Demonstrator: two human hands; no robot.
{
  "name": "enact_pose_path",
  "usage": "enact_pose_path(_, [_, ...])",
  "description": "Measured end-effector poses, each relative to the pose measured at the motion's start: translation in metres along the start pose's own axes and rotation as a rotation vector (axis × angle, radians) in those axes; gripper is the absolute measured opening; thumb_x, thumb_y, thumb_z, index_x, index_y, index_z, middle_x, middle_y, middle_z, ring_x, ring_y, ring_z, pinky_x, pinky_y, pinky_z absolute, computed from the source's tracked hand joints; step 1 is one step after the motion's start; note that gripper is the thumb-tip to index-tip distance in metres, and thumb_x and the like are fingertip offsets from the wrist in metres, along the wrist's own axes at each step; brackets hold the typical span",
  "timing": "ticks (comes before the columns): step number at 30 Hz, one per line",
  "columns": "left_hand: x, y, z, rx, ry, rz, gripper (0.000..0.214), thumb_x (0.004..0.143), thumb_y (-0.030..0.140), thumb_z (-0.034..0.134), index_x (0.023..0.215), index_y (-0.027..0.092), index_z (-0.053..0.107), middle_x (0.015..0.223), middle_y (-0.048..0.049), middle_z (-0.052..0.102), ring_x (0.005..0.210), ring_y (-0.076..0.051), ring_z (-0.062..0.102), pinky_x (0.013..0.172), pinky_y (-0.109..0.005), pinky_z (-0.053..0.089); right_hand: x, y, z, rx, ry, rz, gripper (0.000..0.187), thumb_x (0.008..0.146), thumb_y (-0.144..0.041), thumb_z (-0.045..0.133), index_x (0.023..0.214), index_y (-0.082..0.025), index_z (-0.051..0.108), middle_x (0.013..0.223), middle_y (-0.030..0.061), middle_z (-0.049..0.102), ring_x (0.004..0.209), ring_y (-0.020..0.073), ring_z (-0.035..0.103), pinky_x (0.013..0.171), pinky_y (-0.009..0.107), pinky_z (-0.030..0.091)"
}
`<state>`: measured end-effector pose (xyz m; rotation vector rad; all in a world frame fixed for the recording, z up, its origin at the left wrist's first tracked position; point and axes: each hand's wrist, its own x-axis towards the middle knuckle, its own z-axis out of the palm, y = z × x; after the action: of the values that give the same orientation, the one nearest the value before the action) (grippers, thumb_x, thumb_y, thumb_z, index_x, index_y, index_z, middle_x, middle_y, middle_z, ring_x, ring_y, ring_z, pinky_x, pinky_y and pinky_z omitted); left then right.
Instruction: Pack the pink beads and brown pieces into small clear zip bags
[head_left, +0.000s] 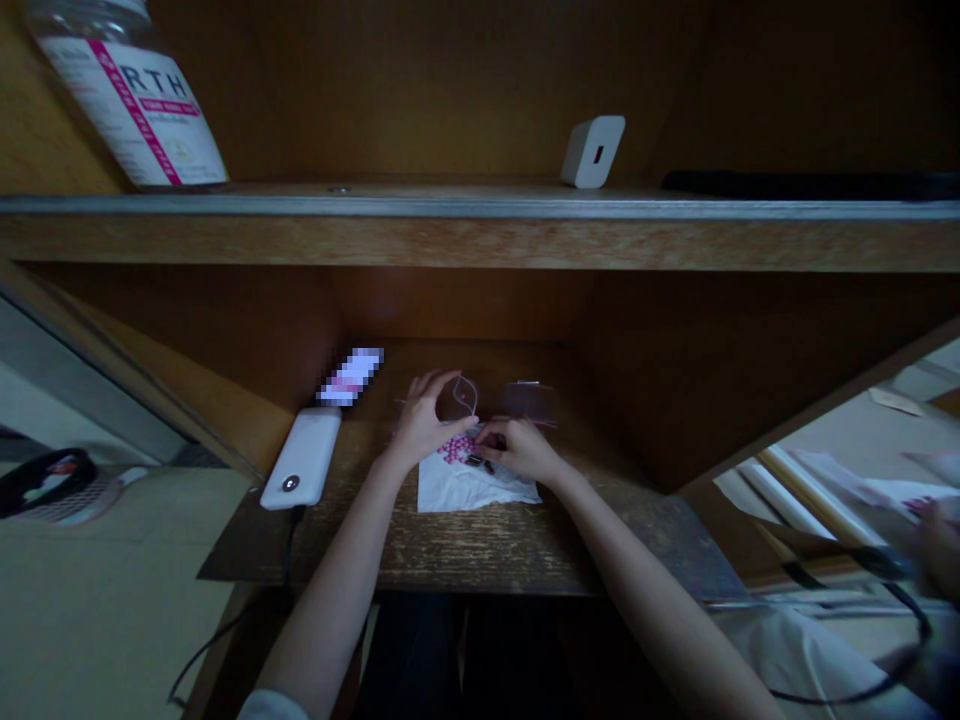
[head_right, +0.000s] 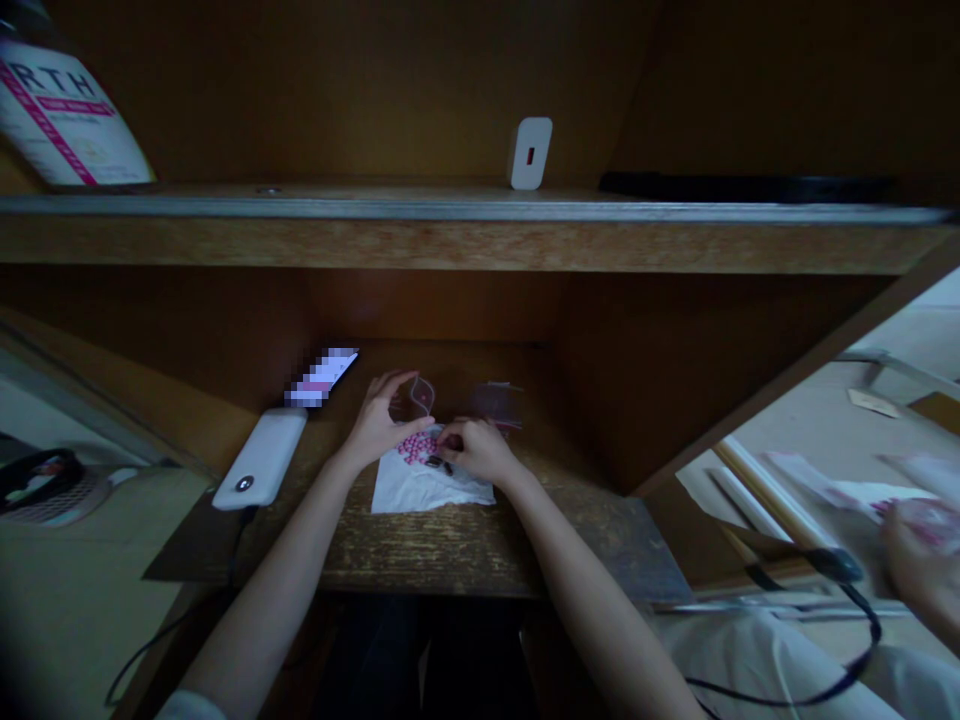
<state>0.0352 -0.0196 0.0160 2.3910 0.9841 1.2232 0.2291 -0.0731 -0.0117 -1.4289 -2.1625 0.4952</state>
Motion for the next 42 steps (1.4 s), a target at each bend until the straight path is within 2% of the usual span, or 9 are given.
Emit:
enact_pose_path(4, [0.000, -0.001, 0.001, 0.031, -0.013, 0.033, 0.068, 0.067, 0.029, 0.077, 0.128, 0.025, 0.047, 0.127, -0.0070, 0.054, 0.116, -0.026, 0.048, 0.098, -0.043, 0.042, 0.000, -0.005, 0.000, -0.066, -0.013, 0.010, 0.009, 0.078, -0.027, 0.065, 0.082, -0.021, 0.070, 0.079, 0.0014, 0.069, 0.066, 0.0129, 0.060, 0.062, 0.024, 0.037])
enact_pose_path(9, [0.000, -0.001, 0.000, 0.045, -0.029, 0.035, 0.067, 0.067, 0.025, 0.076, 0.127, 0.026, 0.047, 0.127, -0.0065, 0.054, 0.116, -0.026, 0.048, 0.098, -0.044, 0.042, -0.001, -0.010, 0.000, -0.158, 0.003, 0.009, 0.006, 0.075, -0.025, 0.068, 0.079, -0.022, 0.070, 0.081, 0.0009, 0.069, 0.075, 0.0156, 0.060, 0.073, 0.028, 0.036])
enact_pose_path(14, [0.000, -0.002, 0.001, 0.058, -0.036, 0.034, 0.066, 0.067, 0.025, 0.076, 0.127, 0.026, 0.047, 0.126, -0.0066, 0.054, 0.115, -0.025, 0.048, 0.098, -0.044, 0.042, -0.001, -0.012, -0.002, -0.135, 0.030, -0.036, 0.005, 0.076, -0.023, 0.065, 0.078, -0.022, 0.070, 0.078, 0.0005, 0.067, 0.076, 0.0160, 0.059, 0.076, 0.030, 0.036])
enact_pose_path(19, [-0.001, -0.004, 0.002, 0.092, -0.062, 0.045, 0.066, 0.069, 0.025, 0.075, 0.129, 0.027, 0.046, 0.127, -0.0066, 0.054, 0.116, -0.026, 0.048, 0.098, -0.046, 0.042, -0.003, -0.010, -0.011, 0.073, 0.178, -0.042, 0.012, 0.082, -0.025, 0.058, 0.082, -0.020, 0.070, 0.076, 0.0012, 0.065, 0.071, 0.0144, 0.057, 0.070, 0.027, 0.039])
enact_pose_path(24, [-0.002, 0.001, 0.003, 0.108, -0.121, 0.072, 0.063, 0.071, 0.026, 0.073, 0.129, 0.025, 0.047, 0.127, -0.0079, 0.053, 0.116, -0.027, 0.048, 0.097, -0.046, 0.042, -0.005, -0.010, -0.016, 0.318, 0.337, 0.013, 0.021, 0.085, -0.034, 0.057, 0.087, -0.018, 0.070, 0.067, 0.0007, 0.060, 0.062, 0.0134, 0.053, 0.057, 0.024, 0.038])
enact_pose_path(27, [-0.003, 0.004, 0.006, 0.076, -0.143, 0.099, 0.063, 0.072, 0.026, 0.073, 0.129, 0.026, 0.047, 0.127, -0.0075, 0.053, 0.117, -0.027, 0.048, 0.098, -0.046, 0.042, -0.004, -0.012, -0.015, 0.318, 0.402, 0.017, 0.023, 0.085, -0.037, 0.058, 0.086, -0.018, 0.071, 0.064, 0.0004, 0.058, 0.060, 0.0132, 0.052, 0.056, 0.024, 0.039])
enact_pose_path(33, [-0.004, 0.005, 0.012, 0.023, -0.158, 0.108, 0.062, 0.072, 0.027, 0.073, 0.129, 0.026, 0.048, 0.128, -0.0076, 0.053, 0.118, -0.026, 0.047, 0.100, -0.045, 0.040, -0.003, -0.014, -0.011, 0.159, 0.424, -0.009, 0.024, 0.086, -0.037, 0.057, 0.094, -0.020, 0.070, 0.068, 0.0009, 0.063, 0.062, 0.0136, 0.054, 0.065, 0.026, 0.042])
enact_pose_path(38, [-0.003, 0.006, 0.008, -0.016, -0.116, 0.051, 0.061, 0.071, 0.030, 0.074, 0.127, 0.025, 0.050, 0.126, -0.0083, 0.055, 0.117, -0.027, 0.049, 0.099, -0.046, 0.041, -0.004, -0.013, -0.010, 0.235, 0.531, 0.028, 0.025, 0.086, -0.038, 0.056, 0.094, -0.018, 0.068, 0.072, 0.0027, 0.063, 0.063, 0.0139, 0.054, 0.061, 0.025, 0.042])
enact_pose_path(42, [-0.001, 0.006, 0.005, -0.253, -0.096, -0.106, 0.060, 0.071, 0.036, 0.074, 0.125, 0.023, 0.052, 0.124, -0.0100, 0.057, 0.111, -0.025, 0.055, 0.094, -0.043, 0.045, -0.002, -0.010, -0.010, 0.344, 0.619, 0.082, 0.026, 0.085, -0.039, 0.056, 0.095, -0.017, 0.064, 0.077, 0.0039, 0.063, 0.067, 0.0145, 0.055, 0.059, 0.024, 0.042])
